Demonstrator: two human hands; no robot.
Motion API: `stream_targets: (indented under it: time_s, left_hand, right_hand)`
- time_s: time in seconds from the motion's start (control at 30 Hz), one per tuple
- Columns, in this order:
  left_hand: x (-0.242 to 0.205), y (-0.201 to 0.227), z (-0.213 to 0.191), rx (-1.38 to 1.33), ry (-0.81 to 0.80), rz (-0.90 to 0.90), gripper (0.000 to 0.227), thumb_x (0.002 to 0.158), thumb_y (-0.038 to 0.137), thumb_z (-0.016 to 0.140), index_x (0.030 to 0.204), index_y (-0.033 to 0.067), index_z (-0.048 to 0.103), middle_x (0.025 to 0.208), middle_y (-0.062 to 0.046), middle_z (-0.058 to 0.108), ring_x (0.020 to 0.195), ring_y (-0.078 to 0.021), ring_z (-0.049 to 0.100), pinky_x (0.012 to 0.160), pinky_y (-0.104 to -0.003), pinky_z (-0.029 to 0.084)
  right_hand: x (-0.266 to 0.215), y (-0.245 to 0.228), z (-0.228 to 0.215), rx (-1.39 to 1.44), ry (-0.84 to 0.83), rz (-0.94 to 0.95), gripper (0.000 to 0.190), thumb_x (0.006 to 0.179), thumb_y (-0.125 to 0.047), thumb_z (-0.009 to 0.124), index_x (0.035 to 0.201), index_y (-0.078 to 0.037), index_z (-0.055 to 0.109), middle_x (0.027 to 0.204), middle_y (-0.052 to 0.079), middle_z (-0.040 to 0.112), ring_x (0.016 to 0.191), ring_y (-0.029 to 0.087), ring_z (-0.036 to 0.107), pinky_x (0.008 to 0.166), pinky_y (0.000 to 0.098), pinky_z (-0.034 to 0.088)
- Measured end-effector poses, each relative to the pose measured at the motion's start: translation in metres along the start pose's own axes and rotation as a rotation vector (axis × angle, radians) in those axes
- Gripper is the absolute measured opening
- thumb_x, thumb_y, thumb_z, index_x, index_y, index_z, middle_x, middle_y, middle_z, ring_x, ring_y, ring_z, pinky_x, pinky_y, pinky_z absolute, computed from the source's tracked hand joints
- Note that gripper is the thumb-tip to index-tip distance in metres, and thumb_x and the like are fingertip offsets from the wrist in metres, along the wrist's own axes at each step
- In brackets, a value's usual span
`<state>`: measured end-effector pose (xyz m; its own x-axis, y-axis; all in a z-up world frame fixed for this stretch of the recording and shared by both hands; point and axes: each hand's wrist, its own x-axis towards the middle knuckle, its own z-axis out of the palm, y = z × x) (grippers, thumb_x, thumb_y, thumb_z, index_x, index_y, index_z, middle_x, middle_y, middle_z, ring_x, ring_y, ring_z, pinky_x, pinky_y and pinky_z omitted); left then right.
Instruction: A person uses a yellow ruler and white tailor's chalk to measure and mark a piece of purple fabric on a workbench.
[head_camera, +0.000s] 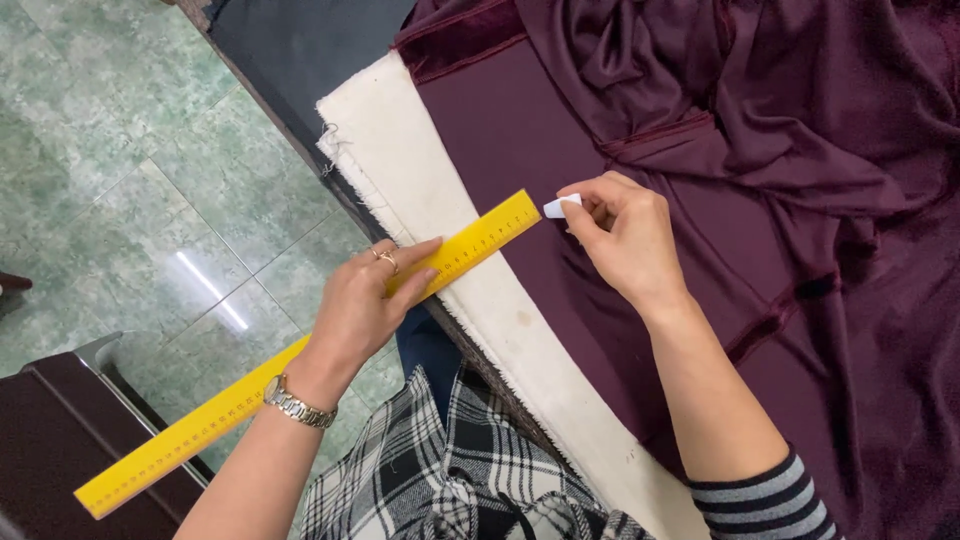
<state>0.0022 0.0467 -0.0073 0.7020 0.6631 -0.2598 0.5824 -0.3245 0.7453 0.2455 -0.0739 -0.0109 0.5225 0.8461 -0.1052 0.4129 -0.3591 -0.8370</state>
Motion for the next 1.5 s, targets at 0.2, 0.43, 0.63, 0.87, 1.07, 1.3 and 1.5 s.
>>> stream_targets:
  time_s: [0.2,0.43,0.63,0.87,1.07,1.3,1.5]
  left_hand:
    - [0.001,-0.004,0.001,0.012,-0.005,0.028,0.029,0.089,0.015,0.066,0.118,0.0173,0.072,0.075,-0.012,0.064,0.069,-0.0297,0.064,0.058,-0.034,0.051]
    - [0.001,0.002,-0.001,0.033,-0.007,0.026,0.029,0.089,0.013,0.066,0.117,0.0158,0.072,0.074,-0.013,0.065,0.069,-0.0316,0.064,0.058,-0.036,0.051]
    - [0.002,0.005,-0.006,0.151,-0.022,-0.011,0.029,0.089,0.020,0.065,0.117,0.0225,0.072,0.074,-0.007,0.064,0.069,-0.0285,0.065,0.061,-0.034,0.052]
    - [0.027,-0.009,-0.021,0.060,0.045,0.074,0.027,0.090,0.016,0.066,0.116,0.0195,0.073,0.072,-0.009,0.061,0.068,-0.0277,0.062,0.060,-0.034,0.049]
    - [0.036,-0.008,-0.027,-0.026,-0.002,0.072,0.026,0.090,0.011,0.065,0.114,0.0141,0.074,0.069,-0.011,0.061,0.062,-0.0229,0.059,0.053,-0.029,0.046]
    - [0.037,-0.005,-0.031,-0.031,-0.050,0.056,0.027,0.089,0.010,0.066,0.115,0.0120,0.073,0.071,-0.014,0.062,0.063,-0.0244,0.058,0.052,-0.029,0.045]
    - [0.037,-0.004,-0.031,-0.021,-0.050,0.039,0.027,0.090,0.011,0.065,0.116,0.0137,0.073,0.072,-0.014,0.063,0.064,-0.0241,0.059,0.052,-0.030,0.045]
  right_hand:
    - [0.002,-0.003,0.001,0.003,0.001,0.001,0.015,0.086,0.002,0.065,0.098,0.000,0.073,0.069,0.008,0.059,0.061,0.014,0.061,0.050,0.0220,0.051]
    - [0.012,-0.007,0.007,-0.064,-0.022,-0.012,0.015,0.085,0.001,0.064,0.097,0.000,0.073,0.069,0.010,0.059,0.063,0.017,0.061,0.051,0.0261,0.051]
    - [0.015,-0.024,-0.005,-0.166,-0.104,-0.004,0.013,0.084,-0.001,0.062,0.087,-0.001,0.074,0.064,0.013,0.060,0.059,0.022,0.061,0.048,0.0326,0.049]
    - [0.011,-0.026,-0.017,-0.046,-0.039,0.166,0.016,0.083,0.001,0.061,0.094,0.000,0.073,0.066,0.012,0.063,0.059,0.018,0.065,0.054,0.0283,0.053]
    - [0.030,-0.020,0.002,0.074,0.021,0.090,0.017,0.086,0.000,0.063,0.100,-0.001,0.073,0.069,0.008,0.060,0.062,0.015,0.066,0.057,0.0244,0.056]
    - [0.037,-0.009,0.015,0.068,0.006,0.017,0.016,0.087,0.002,0.063,0.100,0.001,0.072,0.068,0.007,0.058,0.061,0.014,0.065,0.054,0.0230,0.054]
    - [0.038,-0.013,0.016,0.025,0.008,0.005,0.016,0.086,0.002,0.063,0.099,0.001,0.072,0.068,0.009,0.058,0.061,0.015,0.063,0.051,0.0241,0.052]
